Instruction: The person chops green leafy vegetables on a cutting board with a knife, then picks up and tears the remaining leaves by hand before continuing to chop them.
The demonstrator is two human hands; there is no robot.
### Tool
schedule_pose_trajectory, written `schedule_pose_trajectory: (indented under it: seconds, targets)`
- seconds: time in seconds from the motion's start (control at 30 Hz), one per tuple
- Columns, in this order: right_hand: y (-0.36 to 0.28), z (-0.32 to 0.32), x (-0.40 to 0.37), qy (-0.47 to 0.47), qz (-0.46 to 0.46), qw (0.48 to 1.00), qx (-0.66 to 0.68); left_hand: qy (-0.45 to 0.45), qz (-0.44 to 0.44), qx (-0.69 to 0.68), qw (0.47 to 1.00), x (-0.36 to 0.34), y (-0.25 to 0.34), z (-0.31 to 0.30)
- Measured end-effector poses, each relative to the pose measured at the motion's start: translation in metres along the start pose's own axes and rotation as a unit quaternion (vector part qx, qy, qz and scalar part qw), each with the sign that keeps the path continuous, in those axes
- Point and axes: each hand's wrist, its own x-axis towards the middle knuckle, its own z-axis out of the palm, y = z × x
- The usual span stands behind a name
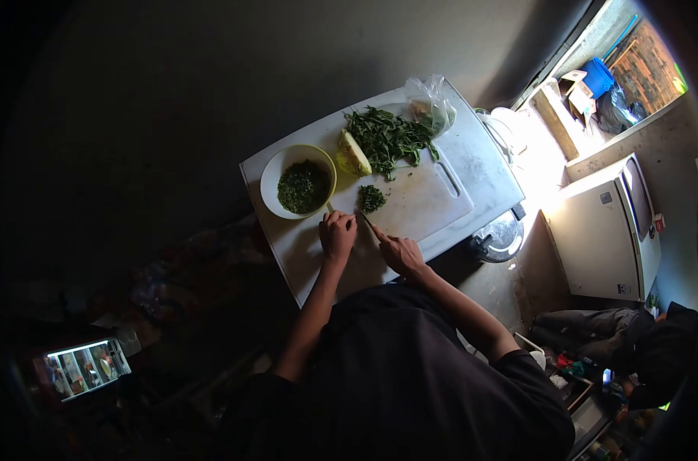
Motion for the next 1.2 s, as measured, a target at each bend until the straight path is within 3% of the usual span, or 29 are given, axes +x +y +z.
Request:
schedule_pose_trajectory:
  seconds: [0.43,0.63,0.9,1.2]
  targets:
    - [-0.011,-0.008,-0.008,0.018,-0.038,0.999,0.011,0.004,-0.009,-0.014,1.0,0.001,0.0,0.013]
    - [-0.009,-0.004,-0.008,-0.021,-0.024,0.999,-0.004,-0.003,-0.007,-0.029,1.0,-0.001,0.003,0.005]
    - [0.001,0.011,0.002,0.014,-0.051,0.999,0.002,-0.017,-0.043,-0.065,0.997,0.0,-0.002,0.007]
    - [-0.002,0.004,-0.008,-0.021,-0.014,1.0,-0.001,-0.015,-0.05,-0.072,0.996,-0.001,-0.003,0.006]
